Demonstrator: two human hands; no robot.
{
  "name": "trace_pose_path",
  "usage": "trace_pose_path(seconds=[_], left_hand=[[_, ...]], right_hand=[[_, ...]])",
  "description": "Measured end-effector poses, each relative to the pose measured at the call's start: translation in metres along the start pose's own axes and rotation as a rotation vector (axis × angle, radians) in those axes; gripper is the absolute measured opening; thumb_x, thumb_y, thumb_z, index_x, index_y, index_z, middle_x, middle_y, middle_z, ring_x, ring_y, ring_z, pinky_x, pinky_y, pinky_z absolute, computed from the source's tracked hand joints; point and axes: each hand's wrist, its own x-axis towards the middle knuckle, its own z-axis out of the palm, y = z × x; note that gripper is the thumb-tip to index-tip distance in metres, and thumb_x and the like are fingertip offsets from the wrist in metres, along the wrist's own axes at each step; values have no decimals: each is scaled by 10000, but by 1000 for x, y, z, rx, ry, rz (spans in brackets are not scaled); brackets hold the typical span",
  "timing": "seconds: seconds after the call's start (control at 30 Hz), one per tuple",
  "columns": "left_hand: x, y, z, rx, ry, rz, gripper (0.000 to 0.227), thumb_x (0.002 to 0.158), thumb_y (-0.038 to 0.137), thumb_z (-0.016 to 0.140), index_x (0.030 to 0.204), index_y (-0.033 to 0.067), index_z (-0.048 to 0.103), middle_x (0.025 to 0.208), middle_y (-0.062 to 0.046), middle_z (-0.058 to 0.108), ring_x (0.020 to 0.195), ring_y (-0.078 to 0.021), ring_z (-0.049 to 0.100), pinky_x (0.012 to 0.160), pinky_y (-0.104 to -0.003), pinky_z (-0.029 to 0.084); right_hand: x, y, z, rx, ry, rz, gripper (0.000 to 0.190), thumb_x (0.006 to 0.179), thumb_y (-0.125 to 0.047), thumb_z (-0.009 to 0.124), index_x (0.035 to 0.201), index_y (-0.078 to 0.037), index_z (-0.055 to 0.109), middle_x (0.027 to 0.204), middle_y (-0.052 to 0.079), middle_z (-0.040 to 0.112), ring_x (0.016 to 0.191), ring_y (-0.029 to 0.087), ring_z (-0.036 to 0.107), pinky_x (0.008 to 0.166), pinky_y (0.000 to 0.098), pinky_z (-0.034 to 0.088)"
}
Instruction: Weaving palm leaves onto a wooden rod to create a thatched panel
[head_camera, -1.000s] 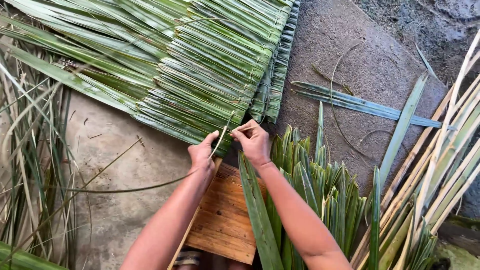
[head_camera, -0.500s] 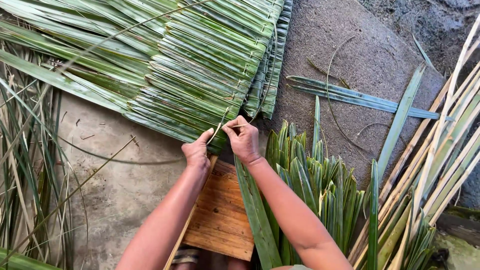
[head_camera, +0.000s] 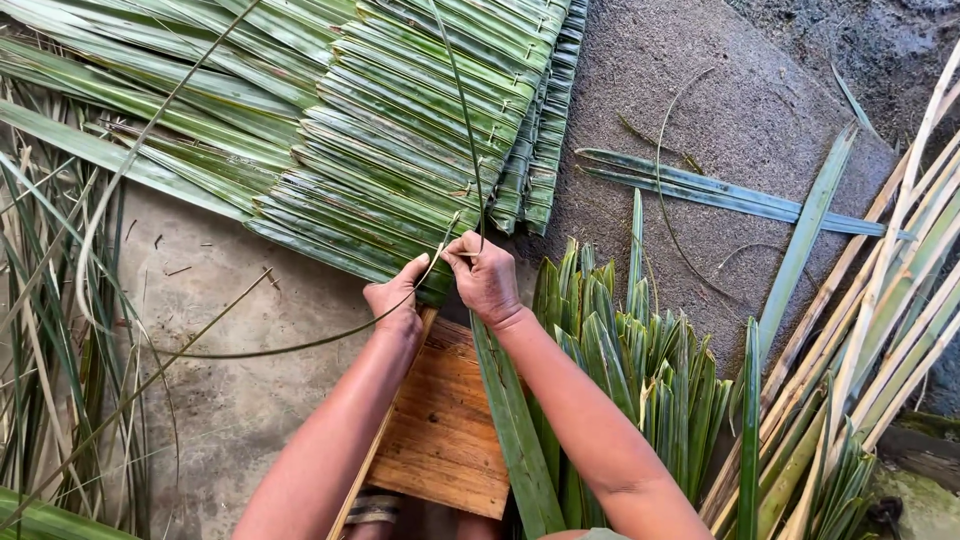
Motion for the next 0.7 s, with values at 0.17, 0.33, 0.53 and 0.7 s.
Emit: trace_pose_path(seconds=[0.17, 0.33, 0.53, 0.7], left_hand=[[4, -5, -1, -15, -2, -2, 502, 490, 54, 1032, 867, -32, 711, 775, -137, 696, 668, -221, 700, 655, -394, 577], [1, 0, -1, -15, -5, -6, 492, 493, 56, 1031, 856, -28, 709, 762, -131, 691, 657, -220, 700, 640, -394, 577], [-11, 12, 3, -10, -17, -7, 449, 520, 45, 1013, 852, -20, 718, 763, -129, 702, 655, -211, 702, 639, -376, 576], [-19, 18, 6, -3, -24, 9, 424, 527, 47, 1008, 832, -6, 719, 759, -107, 698, 659, -195, 688, 629, -369, 565]], right_hand=[[3, -7, -3, -32, -17, -37, 139, 856, -87, 808, 821, -158, 694, 817, 57, 757, 790, 313, 742, 706, 361, 575], [3, -10, -4, -106, -37, -59, 138, 857, -93, 798, 828, -161, 682, 831, 52, 755, 789, 317, 734, 694, 380, 571], [5, -14, -3, -196, -61, -113, 162, 857, -117, 798, 823, -166, 647, 791, 68, 722, 784, 332, 731, 693, 389, 578], [8, -13, -3, -219, -77, -109, 167, 849, -131, 799, 834, -162, 636, 772, 87, 711, 781, 355, 725, 685, 425, 573]])
